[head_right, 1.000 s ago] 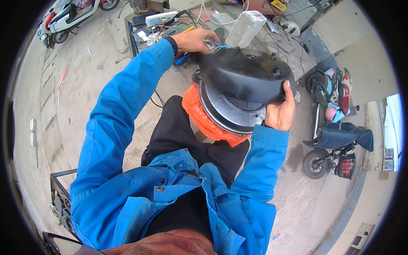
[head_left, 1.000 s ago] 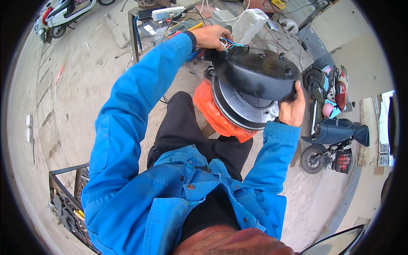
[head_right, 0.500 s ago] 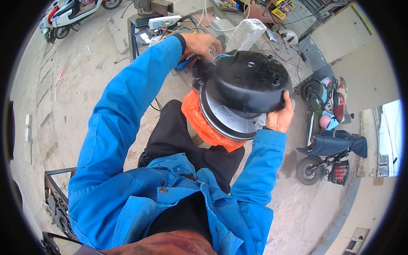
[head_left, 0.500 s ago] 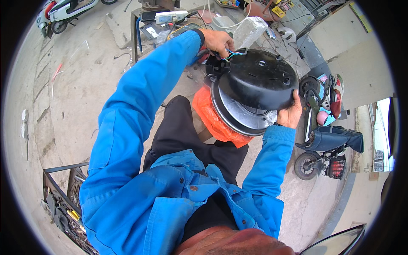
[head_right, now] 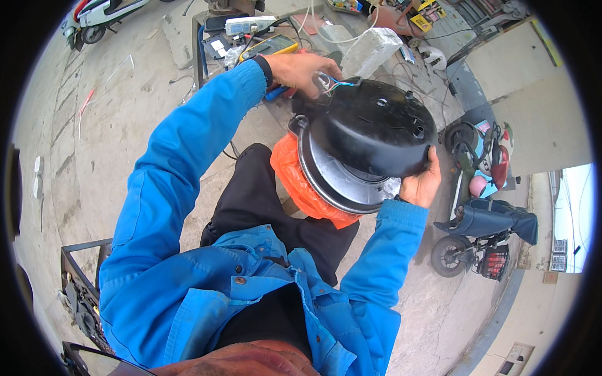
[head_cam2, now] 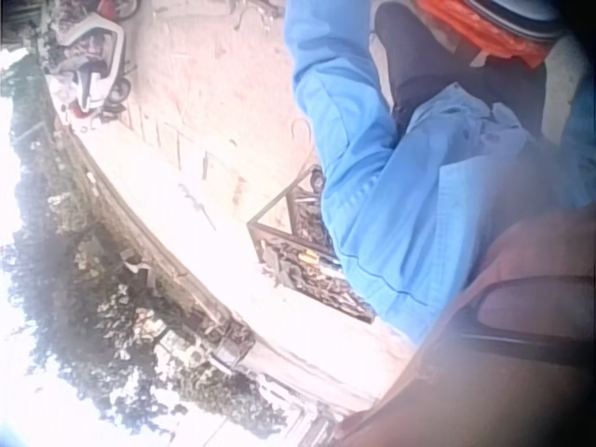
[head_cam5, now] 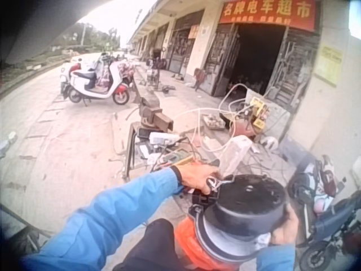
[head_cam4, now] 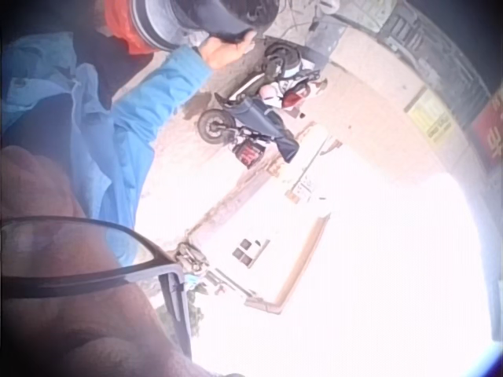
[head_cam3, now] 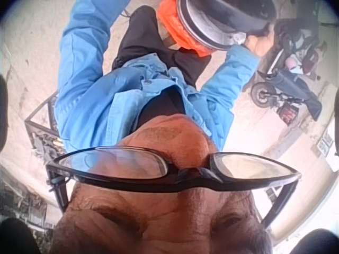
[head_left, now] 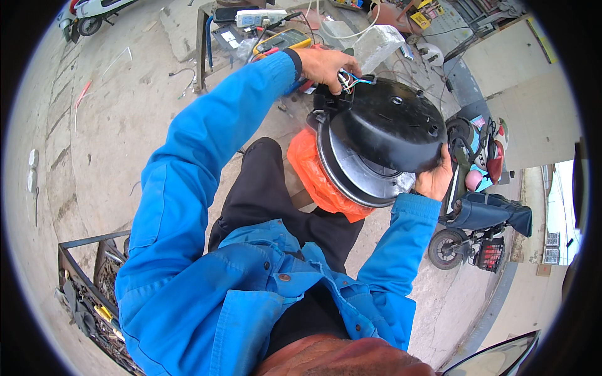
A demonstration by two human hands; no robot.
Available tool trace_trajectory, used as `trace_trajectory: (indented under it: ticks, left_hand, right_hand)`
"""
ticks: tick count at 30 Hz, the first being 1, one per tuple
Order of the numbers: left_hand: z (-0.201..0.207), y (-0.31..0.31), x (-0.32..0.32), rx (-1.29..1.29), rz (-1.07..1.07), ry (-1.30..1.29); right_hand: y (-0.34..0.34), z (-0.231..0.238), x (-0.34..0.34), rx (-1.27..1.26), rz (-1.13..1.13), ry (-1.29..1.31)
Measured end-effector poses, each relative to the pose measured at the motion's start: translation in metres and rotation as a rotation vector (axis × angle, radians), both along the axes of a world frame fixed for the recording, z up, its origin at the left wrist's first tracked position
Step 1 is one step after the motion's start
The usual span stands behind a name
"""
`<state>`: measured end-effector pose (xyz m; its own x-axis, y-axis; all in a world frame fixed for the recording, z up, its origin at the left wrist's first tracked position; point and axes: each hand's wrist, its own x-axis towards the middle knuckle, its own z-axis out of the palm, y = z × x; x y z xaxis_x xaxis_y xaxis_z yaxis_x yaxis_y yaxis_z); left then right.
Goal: The person works on a small black circular electronic device, manipulating internal wires and components with their hands and a screwdriver. They repeatedly open and close the device's cover, adjust wiring, and use a multimeter to test connections.
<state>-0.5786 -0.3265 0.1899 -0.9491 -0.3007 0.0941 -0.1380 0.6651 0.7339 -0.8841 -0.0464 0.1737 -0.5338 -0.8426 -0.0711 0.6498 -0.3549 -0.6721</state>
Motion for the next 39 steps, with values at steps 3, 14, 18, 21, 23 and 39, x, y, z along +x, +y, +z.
trace_trajectory:
  ticks: [3,14,18,21,23,39]
  left_hand:
    - [-0.001,0.001,0.001,0.071,0.067,0.025]
    - [-0.003,-0.007,-0.005,0.107,0.074,0.007]
    - [-0.023,-0.01,-0.008,0.014,0.159,0.078]
    - [-0.028,-0.015,-0.005,0.107,0.079,0.116]
    - [-0.03,-0.014,-0.001,0.118,0.077,0.13]
    - [-0.013,-0.016,0.002,0.043,0.008,0.078]
  right_hand:
    - [0.001,-0.005,-0.003,-0.004,0.0,0.002]
    - [0.002,-0.007,-0.007,-0.077,0.095,-0.044]
    - [0.002,-0.001,-0.006,-0.079,0.07,0.001]
    - [0.004,-0.001,-0.013,-0.077,0.148,0.02]
    - [0.006,-0.005,-0.021,-0.063,0.183,-0.008]
    - [0.0,0.013,-0.015,-0.105,0.341,-0.03]
